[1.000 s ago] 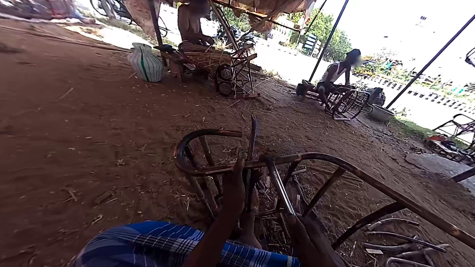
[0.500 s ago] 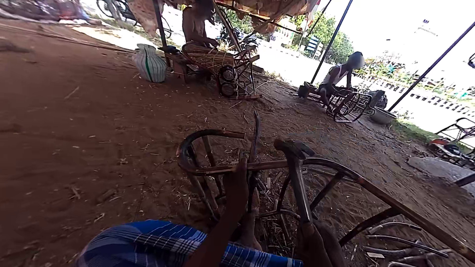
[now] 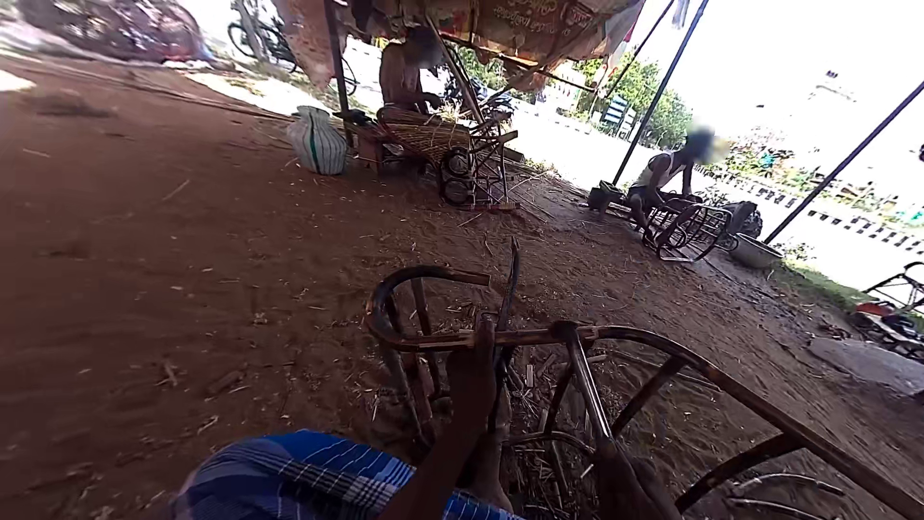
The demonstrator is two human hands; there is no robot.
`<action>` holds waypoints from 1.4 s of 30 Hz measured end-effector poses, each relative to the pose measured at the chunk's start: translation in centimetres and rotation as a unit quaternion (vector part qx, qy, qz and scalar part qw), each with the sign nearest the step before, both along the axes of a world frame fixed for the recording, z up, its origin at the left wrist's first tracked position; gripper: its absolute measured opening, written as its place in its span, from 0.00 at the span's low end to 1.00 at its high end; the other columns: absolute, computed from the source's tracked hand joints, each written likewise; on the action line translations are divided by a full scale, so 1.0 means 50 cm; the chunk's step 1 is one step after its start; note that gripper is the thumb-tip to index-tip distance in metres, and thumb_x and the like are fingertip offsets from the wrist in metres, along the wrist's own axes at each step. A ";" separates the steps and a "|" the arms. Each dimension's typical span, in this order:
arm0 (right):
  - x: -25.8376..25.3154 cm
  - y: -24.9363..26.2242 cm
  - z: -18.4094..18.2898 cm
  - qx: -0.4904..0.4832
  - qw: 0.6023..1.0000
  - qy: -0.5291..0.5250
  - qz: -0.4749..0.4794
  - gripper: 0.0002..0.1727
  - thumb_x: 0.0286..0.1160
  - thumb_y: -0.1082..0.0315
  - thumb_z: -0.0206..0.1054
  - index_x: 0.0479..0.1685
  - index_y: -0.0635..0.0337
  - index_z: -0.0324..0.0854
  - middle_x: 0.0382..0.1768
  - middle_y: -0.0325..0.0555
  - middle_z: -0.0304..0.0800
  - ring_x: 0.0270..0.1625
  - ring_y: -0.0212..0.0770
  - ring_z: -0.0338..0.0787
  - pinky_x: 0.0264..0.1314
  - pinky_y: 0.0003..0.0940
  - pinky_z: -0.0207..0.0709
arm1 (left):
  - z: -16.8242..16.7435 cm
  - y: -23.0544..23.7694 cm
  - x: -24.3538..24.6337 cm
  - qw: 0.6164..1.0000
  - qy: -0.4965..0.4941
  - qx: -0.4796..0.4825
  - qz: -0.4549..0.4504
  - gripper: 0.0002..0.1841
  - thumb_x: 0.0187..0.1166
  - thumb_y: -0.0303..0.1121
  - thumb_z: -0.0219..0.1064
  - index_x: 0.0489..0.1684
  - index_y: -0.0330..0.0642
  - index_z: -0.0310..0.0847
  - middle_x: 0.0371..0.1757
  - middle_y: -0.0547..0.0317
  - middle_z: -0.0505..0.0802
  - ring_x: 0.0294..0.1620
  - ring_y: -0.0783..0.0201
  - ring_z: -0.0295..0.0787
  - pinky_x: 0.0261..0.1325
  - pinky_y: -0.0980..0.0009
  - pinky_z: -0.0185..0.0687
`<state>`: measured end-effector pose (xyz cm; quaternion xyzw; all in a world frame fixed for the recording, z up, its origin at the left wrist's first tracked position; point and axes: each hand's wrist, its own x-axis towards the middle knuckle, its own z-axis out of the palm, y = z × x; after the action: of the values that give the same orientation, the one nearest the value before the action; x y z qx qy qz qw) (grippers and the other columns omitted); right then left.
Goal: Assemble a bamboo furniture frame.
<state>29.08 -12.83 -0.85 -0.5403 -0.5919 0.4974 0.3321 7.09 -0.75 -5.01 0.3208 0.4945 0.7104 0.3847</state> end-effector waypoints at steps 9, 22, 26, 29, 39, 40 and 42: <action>-0.080 0.232 0.126 0.239 0.930 -0.262 0.096 0.26 0.66 0.60 0.83 0.64 0.45 0.82 0.46 0.38 0.91 0.40 0.38 0.88 0.44 0.46 0.85 | 0.000 -0.016 0.002 0.998 0.054 0.011 -0.020 0.30 0.87 0.63 0.54 0.36 0.43 0.85 0.18 0.54 0.83 0.12 0.59 0.76 0.16 0.63 0.79; -0.140 0.355 0.162 0.190 0.895 -0.326 0.240 0.17 0.71 0.63 0.79 0.55 0.56 0.83 0.39 0.45 0.90 0.40 0.43 0.89 0.47 0.49 0.83 | -0.008 -0.021 -0.020 0.989 0.107 -0.005 -0.100 0.08 0.76 0.34 0.78 0.46 0.43 0.92 0.30 0.55 0.93 0.17 0.64 0.79 0.19 0.69 0.77; -0.146 0.369 0.180 0.191 0.878 -0.336 0.283 0.15 0.71 0.64 0.79 0.51 0.58 0.82 0.33 0.43 0.85 0.35 0.40 0.84 0.42 0.44 0.79 | -0.013 -0.011 -0.023 0.989 0.112 -0.005 -0.094 0.09 0.75 0.33 0.79 0.47 0.42 0.92 0.32 0.55 0.94 0.19 0.64 0.82 0.22 0.67 0.80; -0.153 0.376 0.188 0.189 0.871 -0.342 0.299 0.14 0.70 0.66 0.79 0.49 0.58 0.82 0.32 0.43 0.84 0.34 0.39 0.83 0.41 0.43 0.79 | -0.015 -0.009 -0.030 0.986 0.135 -0.015 -0.096 0.09 0.76 0.36 0.78 0.47 0.44 0.93 0.32 0.56 0.94 0.19 0.64 0.82 0.23 0.66 0.80; -0.161 0.390 0.185 0.199 0.870 -0.342 0.294 0.13 0.65 0.66 0.81 0.45 0.58 0.84 0.33 0.43 0.88 0.35 0.41 0.86 0.40 0.47 0.80 | -0.011 -0.003 -0.027 0.987 0.141 0.008 -0.081 0.12 0.71 0.33 0.81 0.47 0.40 0.89 0.30 0.55 0.92 0.21 0.63 0.85 0.24 0.66 0.84; -0.159 0.388 0.185 0.197 0.870 -0.346 0.291 0.13 0.66 0.67 0.81 0.45 0.57 0.84 0.33 0.43 0.88 0.35 0.41 0.87 0.40 0.47 0.81 | -0.013 -0.003 -0.026 0.987 0.137 0.012 -0.085 0.12 0.72 0.32 0.81 0.48 0.40 0.89 0.30 0.55 0.92 0.20 0.63 0.84 0.23 0.67 0.83; -0.156 0.389 0.186 0.197 0.872 -0.344 0.288 0.13 0.65 0.68 0.80 0.44 0.57 0.83 0.32 0.43 0.87 0.34 0.40 0.86 0.38 0.46 0.80 | -0.014 0.001 -0.023 0.987 0.136 0.013 -0.083 0.11 0.72 0.33 0.81 0.47 0.40 0.89 0.31 0.56 0.93 0.21 0.65 0.84 0.25 0.67 0.83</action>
<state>21.30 6.63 8.47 -0.4064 -0.8839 0.2261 0.0491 5.94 -0.68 -5.69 0.4593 0.5050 0.6320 0.3669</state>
